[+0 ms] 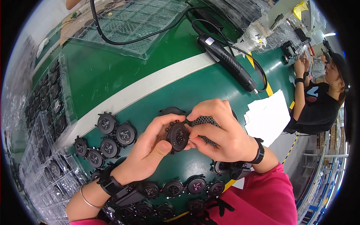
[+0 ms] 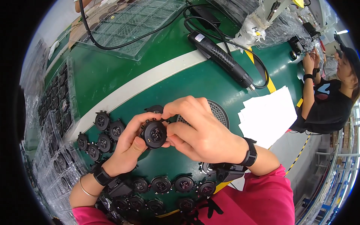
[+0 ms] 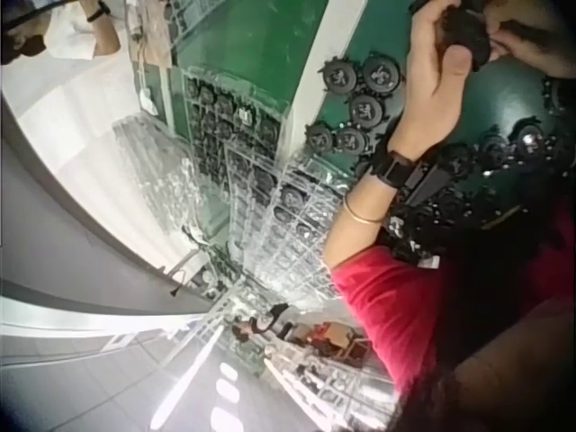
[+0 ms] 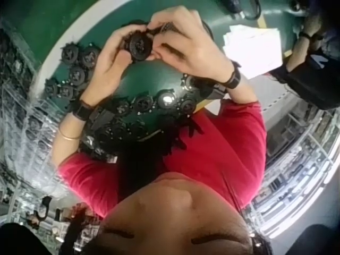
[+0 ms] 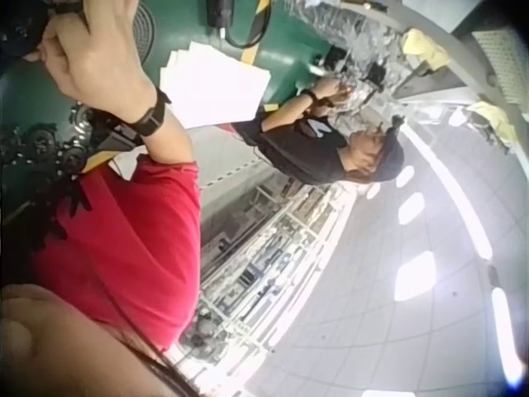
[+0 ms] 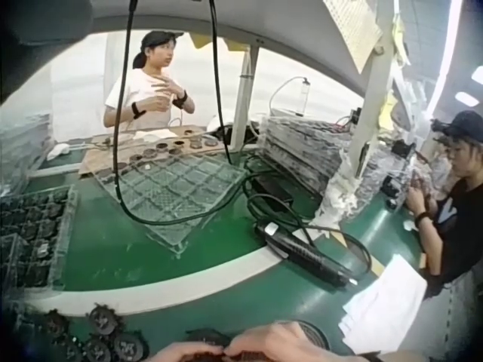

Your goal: The person picks up a watch case, removes a small component from it by hand, and places the component onto a circular tray. They repeat this process with several watches before moving a plastic tray of cases aside.

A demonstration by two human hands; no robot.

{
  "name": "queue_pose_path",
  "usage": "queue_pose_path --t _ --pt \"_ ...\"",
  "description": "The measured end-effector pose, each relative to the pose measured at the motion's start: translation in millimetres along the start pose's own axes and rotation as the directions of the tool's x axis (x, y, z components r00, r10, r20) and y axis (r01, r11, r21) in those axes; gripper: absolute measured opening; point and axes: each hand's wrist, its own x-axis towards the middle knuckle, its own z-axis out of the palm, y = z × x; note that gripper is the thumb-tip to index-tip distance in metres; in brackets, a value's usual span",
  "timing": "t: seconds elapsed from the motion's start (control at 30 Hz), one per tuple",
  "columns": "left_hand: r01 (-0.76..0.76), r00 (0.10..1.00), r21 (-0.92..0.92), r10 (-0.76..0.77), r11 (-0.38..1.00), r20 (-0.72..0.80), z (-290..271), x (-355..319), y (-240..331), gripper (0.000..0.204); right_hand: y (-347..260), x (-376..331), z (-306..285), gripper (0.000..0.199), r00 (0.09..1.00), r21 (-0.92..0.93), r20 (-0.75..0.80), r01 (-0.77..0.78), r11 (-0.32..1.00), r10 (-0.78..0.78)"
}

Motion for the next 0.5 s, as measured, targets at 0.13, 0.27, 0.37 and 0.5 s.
queue_pose_path --t 0.13,0.27,0.37,0.5 --pt "-0.003 1.0 0.034 0.003 0.999 0.011 -0.4 -1.6 -1.3 0.061 -0.5 0.1 2.6 0.024 1.0 0.009 -0.004 0.01 1.0 -0.01" --pt "0.031 0.997 0.056 -0.034 0.998 0.065 0.6 -3.1 -0.1 0.058 -1.3 0.4 1.6 0.024 1.0 0.066 0.022 0.004 0.998 -0.006" --pt "0.032 0.996 0.08 -0.039 0.996 0.079 0.8 -3.2 -1.4 0.054 -1.2 0.9 -0.2 0.024 0.998 0.11 0.062 -0.019 0.994 0.012" --pt "0.061 0.995 0.088 -0.067 0.994 0.07 2.3 -3.1 0.6 0.053 1.0 0.0 -0.8 0.024 0.998 0.116 0.064 -0.004 0.993 -0.003"
